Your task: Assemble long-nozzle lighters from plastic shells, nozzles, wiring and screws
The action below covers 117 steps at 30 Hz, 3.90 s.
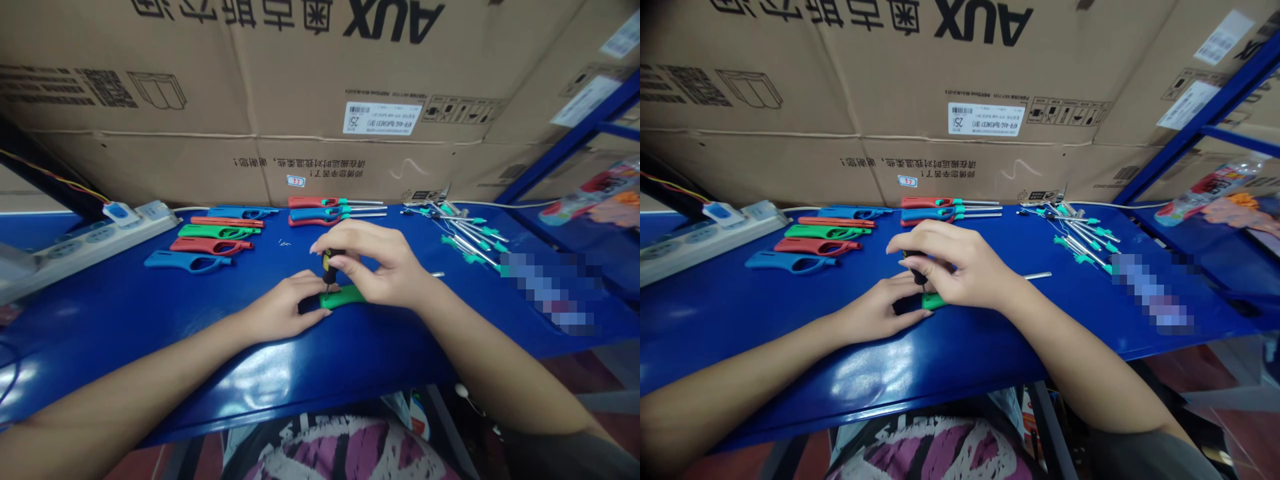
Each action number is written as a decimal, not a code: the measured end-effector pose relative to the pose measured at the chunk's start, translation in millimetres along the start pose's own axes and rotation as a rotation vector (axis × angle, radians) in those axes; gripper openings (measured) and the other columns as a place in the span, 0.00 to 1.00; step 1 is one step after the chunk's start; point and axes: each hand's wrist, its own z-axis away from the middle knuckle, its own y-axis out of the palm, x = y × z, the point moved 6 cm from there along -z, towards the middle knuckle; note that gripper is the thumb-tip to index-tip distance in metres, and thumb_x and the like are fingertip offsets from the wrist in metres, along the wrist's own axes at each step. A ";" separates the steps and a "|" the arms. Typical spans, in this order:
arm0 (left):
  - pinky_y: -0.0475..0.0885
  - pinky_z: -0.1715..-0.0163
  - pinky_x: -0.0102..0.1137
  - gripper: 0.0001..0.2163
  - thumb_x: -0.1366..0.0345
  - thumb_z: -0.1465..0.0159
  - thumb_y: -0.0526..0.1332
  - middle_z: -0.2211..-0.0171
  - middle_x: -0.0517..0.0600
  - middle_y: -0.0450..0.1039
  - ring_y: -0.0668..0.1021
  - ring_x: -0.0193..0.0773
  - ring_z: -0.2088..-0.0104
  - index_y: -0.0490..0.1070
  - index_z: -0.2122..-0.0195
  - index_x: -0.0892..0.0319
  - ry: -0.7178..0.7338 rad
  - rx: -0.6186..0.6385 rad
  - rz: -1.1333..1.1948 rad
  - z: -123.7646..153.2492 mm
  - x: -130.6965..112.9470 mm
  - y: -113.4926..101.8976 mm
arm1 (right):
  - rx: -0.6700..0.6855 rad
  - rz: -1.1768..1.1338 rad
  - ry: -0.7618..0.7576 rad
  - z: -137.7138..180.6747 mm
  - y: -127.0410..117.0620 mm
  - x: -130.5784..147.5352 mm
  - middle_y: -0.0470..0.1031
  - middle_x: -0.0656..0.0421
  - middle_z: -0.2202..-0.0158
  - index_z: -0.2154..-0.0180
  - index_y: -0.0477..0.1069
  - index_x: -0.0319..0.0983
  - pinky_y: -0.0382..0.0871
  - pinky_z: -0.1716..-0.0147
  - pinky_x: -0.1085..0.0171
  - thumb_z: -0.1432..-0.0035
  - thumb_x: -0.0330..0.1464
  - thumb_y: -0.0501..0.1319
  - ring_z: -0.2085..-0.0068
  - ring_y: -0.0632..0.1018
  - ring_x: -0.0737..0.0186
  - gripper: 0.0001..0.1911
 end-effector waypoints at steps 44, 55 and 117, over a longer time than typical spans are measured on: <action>0.73 0.62 0.34 0.10 0.71 0.46 0.65 0.62 0.50 0.78 0.79 0.43 0.63 0.74 0.62 0.59 -0.233 0.066 -0.178 -9.6 -3.5 -18.6 | 0.179 -0.278 0.422 7.0 10.8 -15.3 0.75 0.57 0.56 0.45 0.65 0.43 0.74 0.68 0.65 0.33 0.32 0.59 0.67 0.77 0.66 0.15; 0.58 0.79 0.32 0.05 0.65 0.51 0.61 0.76 0.48 0.71 0.71 0.40 0.78 0.67 0.73 0.56 -0.467 0.589 -0.434 -41.6 1.8 -31.9 | -0.668 0.258 0.679 69.3 -119.4 -111.8 0.66 0.64 0.74 0.68 0.65 0.43 0.66 0.76 0.65 0.41 0.41 0.62 0.76 0.68 0.66 0.11; 0.73 0.50 0.42 0.18 0.52 0.39 0.65 0.55 0.55 0.80 0.80 0.48 0.55 0.78 0.54 0.59 -0.104 -0.232 -0.279 -92.5 81.8 -91.8 | 0.365 0.649 0.712 90.0 -77.5 -138.3 0.77 0.59 0.61 0.66 0.75 0.44 0.63 0.70 0.65 0.46 0.33 0.65 0.64 0.76 0.60 0.03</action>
